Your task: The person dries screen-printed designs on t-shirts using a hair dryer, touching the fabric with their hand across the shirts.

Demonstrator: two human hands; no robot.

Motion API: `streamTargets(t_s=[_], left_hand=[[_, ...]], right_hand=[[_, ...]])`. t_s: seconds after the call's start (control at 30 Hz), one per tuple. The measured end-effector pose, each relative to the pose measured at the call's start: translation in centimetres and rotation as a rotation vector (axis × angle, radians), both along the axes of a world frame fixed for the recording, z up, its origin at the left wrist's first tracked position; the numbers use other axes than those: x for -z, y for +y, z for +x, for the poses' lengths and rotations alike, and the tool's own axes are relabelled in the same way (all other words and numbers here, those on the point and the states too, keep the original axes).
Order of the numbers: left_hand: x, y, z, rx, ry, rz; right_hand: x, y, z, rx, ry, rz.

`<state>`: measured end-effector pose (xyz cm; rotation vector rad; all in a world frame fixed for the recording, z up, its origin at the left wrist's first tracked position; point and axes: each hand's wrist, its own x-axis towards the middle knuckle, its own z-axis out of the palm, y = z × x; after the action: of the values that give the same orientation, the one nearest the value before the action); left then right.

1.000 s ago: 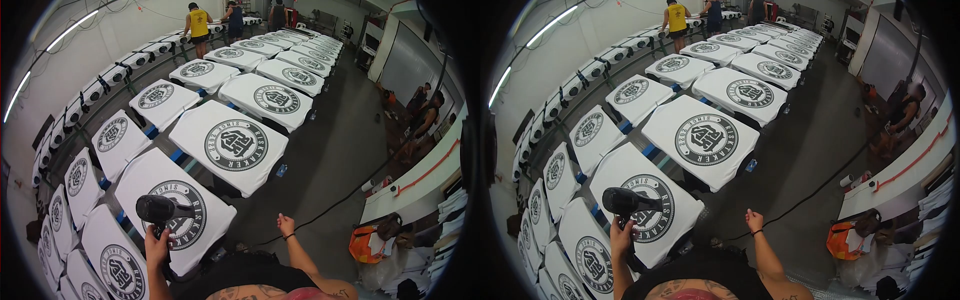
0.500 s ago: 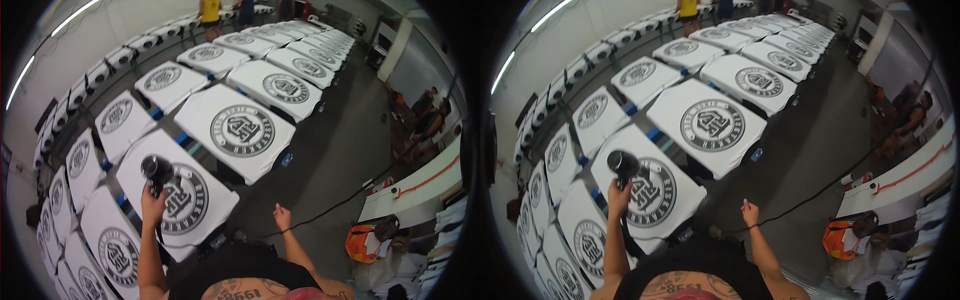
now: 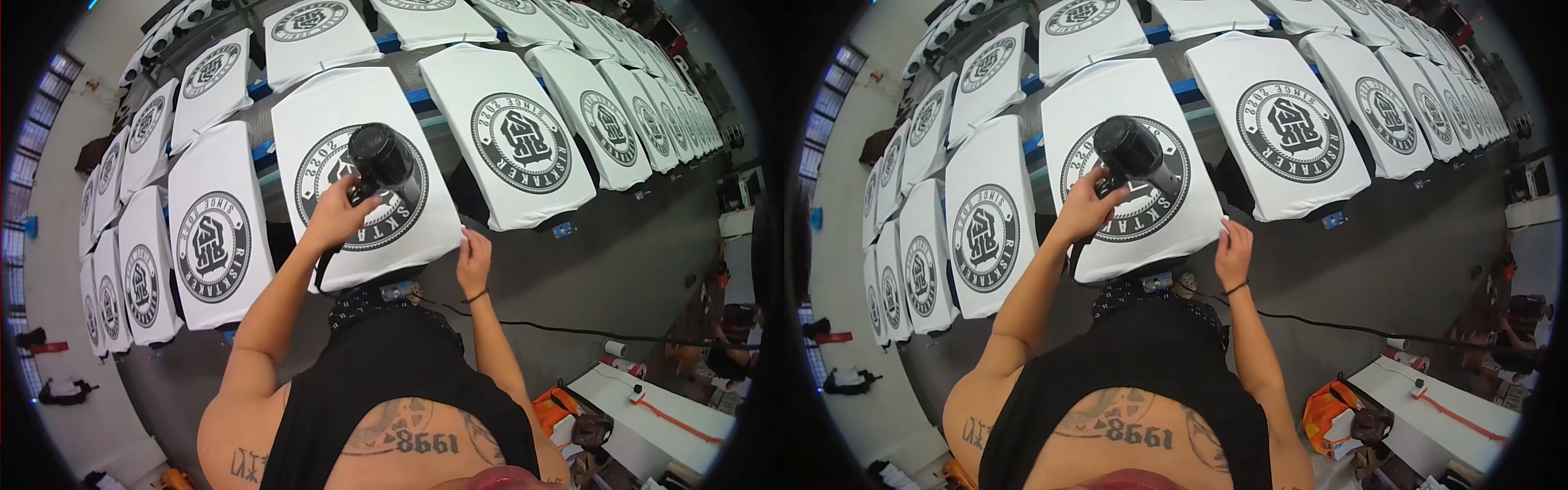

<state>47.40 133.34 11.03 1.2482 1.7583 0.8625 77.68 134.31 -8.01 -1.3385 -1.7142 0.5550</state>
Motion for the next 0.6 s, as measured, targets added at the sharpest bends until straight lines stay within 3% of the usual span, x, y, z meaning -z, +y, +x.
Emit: streamTargets(t_s=[0.07,0.1,0.27,0.3,0.4,0.5,0.6], left_hand=[[0.2,-2.0,-0.2,-0.011,-0.018,-0.036],[1.6,-3.1,-0.7,-0.024,0.099,0.058],[-2.2,-8.0,-4.4,-0.149,-0.11,-0.159],[-2.9,-8.7,-4.7,-0.212,-0.048,-0.152],[-1.2,-9.6,-7.7,-0.32,0.279,0.064],[-1.8,-8.3,-9.9,-0.471,0.177,-0.05],[-1.7,-6.2,-11.4,-0.448,0.079,-0.042]], right_hand=[[0.0,2.1,-2.6,-0.097,-0.085,0.08],[0.0,3.0,-3.8,-0.16,-0.208,0.107],[1.2,7.0,-9.3,-0.319,-0.581,0.126],[1.6,7.7,-10.0,-0.332,-0.635,0.112],[1.6,9.4,-11.7,-0.329,-0.686,0.072],[1.5,10.2,-12.4,-0.318,-0.721,0.069],[1.5,10.4,-12.7,-0.355,-0.761,0.018]])
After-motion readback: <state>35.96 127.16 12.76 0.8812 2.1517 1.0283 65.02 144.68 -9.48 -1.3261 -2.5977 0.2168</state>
